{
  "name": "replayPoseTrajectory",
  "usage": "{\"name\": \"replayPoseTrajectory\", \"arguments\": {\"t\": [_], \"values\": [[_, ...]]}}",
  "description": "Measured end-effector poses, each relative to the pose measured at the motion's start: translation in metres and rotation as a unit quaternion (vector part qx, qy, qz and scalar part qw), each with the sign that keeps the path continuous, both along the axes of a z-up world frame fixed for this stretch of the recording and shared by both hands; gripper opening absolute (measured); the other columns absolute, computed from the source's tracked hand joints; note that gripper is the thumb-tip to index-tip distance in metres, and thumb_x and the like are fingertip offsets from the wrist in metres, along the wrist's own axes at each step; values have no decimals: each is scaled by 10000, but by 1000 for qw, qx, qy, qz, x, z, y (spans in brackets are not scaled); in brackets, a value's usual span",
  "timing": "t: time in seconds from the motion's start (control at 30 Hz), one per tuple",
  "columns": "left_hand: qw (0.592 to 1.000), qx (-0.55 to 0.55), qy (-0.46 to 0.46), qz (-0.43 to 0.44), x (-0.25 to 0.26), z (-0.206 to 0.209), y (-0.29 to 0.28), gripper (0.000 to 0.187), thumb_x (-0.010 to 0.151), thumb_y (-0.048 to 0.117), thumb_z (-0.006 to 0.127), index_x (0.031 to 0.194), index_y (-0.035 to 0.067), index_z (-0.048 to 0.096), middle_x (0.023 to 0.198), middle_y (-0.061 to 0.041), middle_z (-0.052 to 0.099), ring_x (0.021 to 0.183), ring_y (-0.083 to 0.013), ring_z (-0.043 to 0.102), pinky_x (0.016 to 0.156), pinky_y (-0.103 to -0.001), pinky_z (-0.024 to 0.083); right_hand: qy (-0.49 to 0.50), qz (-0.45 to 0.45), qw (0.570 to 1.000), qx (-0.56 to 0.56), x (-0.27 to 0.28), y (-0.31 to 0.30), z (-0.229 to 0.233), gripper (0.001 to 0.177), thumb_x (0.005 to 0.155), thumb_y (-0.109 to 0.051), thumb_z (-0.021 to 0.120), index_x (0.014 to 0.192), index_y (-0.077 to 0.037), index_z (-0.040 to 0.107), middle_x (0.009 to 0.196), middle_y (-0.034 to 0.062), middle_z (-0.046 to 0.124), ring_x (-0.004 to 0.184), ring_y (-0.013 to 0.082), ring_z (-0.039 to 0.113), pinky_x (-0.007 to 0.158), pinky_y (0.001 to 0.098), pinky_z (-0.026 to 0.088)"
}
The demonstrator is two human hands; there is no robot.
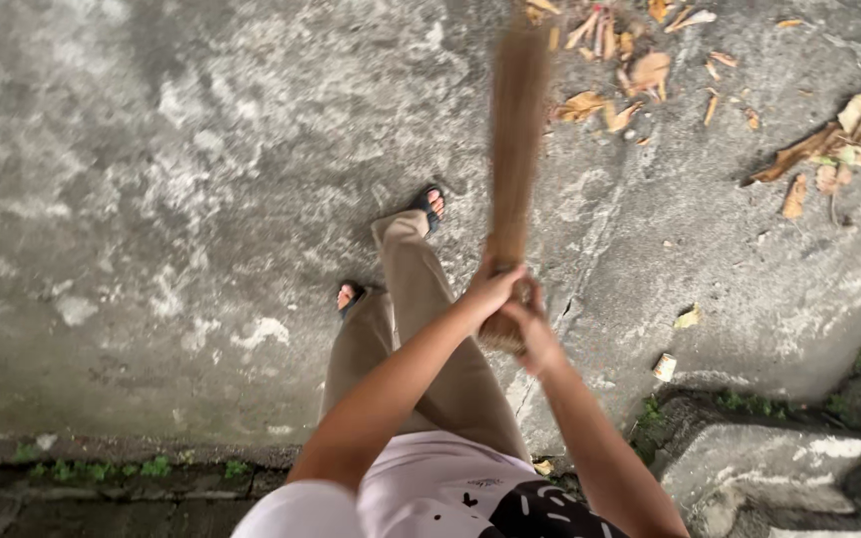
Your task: The person sweeps dried leaves and twigs on a concrete surface using a broom made of sticks.
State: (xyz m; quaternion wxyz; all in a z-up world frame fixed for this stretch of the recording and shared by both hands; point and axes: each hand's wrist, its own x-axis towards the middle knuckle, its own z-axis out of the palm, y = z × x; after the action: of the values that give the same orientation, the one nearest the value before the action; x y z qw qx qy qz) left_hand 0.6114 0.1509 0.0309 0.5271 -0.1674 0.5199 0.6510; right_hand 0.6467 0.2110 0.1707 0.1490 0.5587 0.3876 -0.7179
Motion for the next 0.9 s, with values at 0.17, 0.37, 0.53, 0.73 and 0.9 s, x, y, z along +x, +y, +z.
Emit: {"name": "replayPoseTrajectory", "arguments": {"t": [0.17, 0.37, 0.53, 0.73, 0.9], "values": [[986, -110, -34, 123, 51, 22, -201, 417, 1023, 361, 590, 1266, 34, 680, 1181, -117, 711, 1076, -195, 662, 936, -323, 514, 74, 178, 966, -173, 31, -134, -28, 783, 930, -157, 685, 1618, -150, 312, 1575, 208, 475, 1369, 344, 562, 1058, 451, 539], [915, -231, -20, 331, 54, -12, -389, 688, 924, 213, 582, 1474, 106, 182, 1197, -196, 601, 1004, -290, 681, 845, -413, 617, 71, 339, 912, -220, 12, -305, -110, 749, 789, -196, 693, 1486, -222, 419, 1433, 117, 522, 1314, 257, 522, 1091, 464, 445], [957, 131, 225, 126, 40, -86, -359, 441, 979, 266, 567, 1371, 63, 578, 1223, -107, 658, 1101, -211, 649, 966, -360, 541, -56, 231, 946, -219, 28, -267, -173, 384, 890, -324, 679, 1180, -73, 669, 940, 174, 728, 762, 265, 722, 685, 388, 604], [985, -109, -91, -99, 55, -68, -116, 420, 950, 265, 650, 1308, 51, 603, 1125, -139, 720, 928, -202, 720, 790, -318, 613, -59, 2, 998, 0, 73, -135, -85, 620, 953, -256, 628, 1513, -173, 374, 1306, 194, 592, 1068, 317, 652, 778, 444, 621], [998, 54, 18, -12, 97, -24, -123, 590, 888, 241, 699, 1407, 118, 447, 1117, -117, 678, 918, -177, 678, 756, -311, 571, -1, -23, 999, 41, 119, -147, -32, 724, 861, -167, 610, 1479, -248, 242, 1276, 149, 589, 1104, 346, 663, 823, 520, 602]]}}
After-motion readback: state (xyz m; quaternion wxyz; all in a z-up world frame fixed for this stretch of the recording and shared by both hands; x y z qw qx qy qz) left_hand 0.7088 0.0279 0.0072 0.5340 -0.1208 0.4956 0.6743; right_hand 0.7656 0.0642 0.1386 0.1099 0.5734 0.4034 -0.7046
